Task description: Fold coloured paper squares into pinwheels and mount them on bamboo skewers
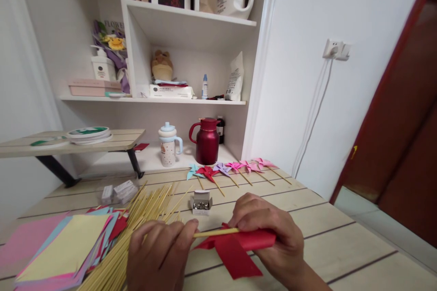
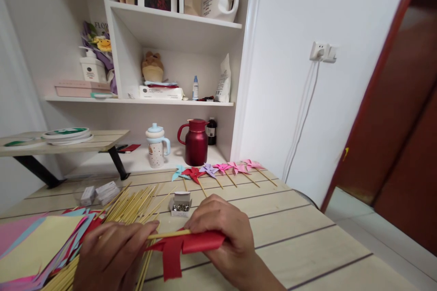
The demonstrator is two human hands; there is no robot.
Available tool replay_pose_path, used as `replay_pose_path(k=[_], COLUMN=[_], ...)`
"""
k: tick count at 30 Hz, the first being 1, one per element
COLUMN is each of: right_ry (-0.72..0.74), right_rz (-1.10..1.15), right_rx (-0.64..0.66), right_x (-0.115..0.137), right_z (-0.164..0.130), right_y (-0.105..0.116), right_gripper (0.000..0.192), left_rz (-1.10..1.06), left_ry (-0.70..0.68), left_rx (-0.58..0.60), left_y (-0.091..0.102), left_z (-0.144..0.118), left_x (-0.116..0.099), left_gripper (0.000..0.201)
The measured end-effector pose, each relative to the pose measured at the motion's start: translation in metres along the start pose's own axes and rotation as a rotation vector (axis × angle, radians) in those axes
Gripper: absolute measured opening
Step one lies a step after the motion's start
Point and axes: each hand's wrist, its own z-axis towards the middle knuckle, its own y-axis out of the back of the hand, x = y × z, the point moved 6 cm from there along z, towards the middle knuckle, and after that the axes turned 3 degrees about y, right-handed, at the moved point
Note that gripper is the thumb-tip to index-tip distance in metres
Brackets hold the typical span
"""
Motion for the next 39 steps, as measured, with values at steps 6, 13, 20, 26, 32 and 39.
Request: replay_pose_path(k=[6, 13, 20, 26, 32, 39], right_ry=[-0.004, -0.004, -0.195, -0.656, -0.677, -0.759], right_rz=[-0.067, -0.131, -0.151, 0.012, 0.116, 0.087], right_rx=[-0.007, -0.014, -0.006, -0.046, -0.059, -0.290], right_x=[0.002, 0.004, -0.018, -0.056, -0.059, -0.065], right_z=[-0.002, 0.002, -0.001, -0.017, -0.016, -0.023], right_y=[0.002, 0.004, 0.008, 0.012, 0.013, 0.019], right_gripper=[0.015, 0.005, 0.005, 0.027, 0.043, 0.040], left_rz=[0.062, 0.080, -0.137, -0.492, -0.793, -1.161], left_ry=[0.068, -0.045, 0.212, 0.654, 1.267, 1.502], left_rx=[-0.114, -0.078, -0.005, 0.054, 0.247, 0.337], left_y=[0.003, 0.003, -0.022, -0.049, -0.068, -0.083], left_z=[-0.006, -0.003, -0.006, -0.020, -0.037, -0.040], left_x=[-0.007, -0.013, -0.004, -0.006, -0.002, -0.004], left_gripper=[0.022, 0.019, 0.019, 0.026, 0.037, 0.045])
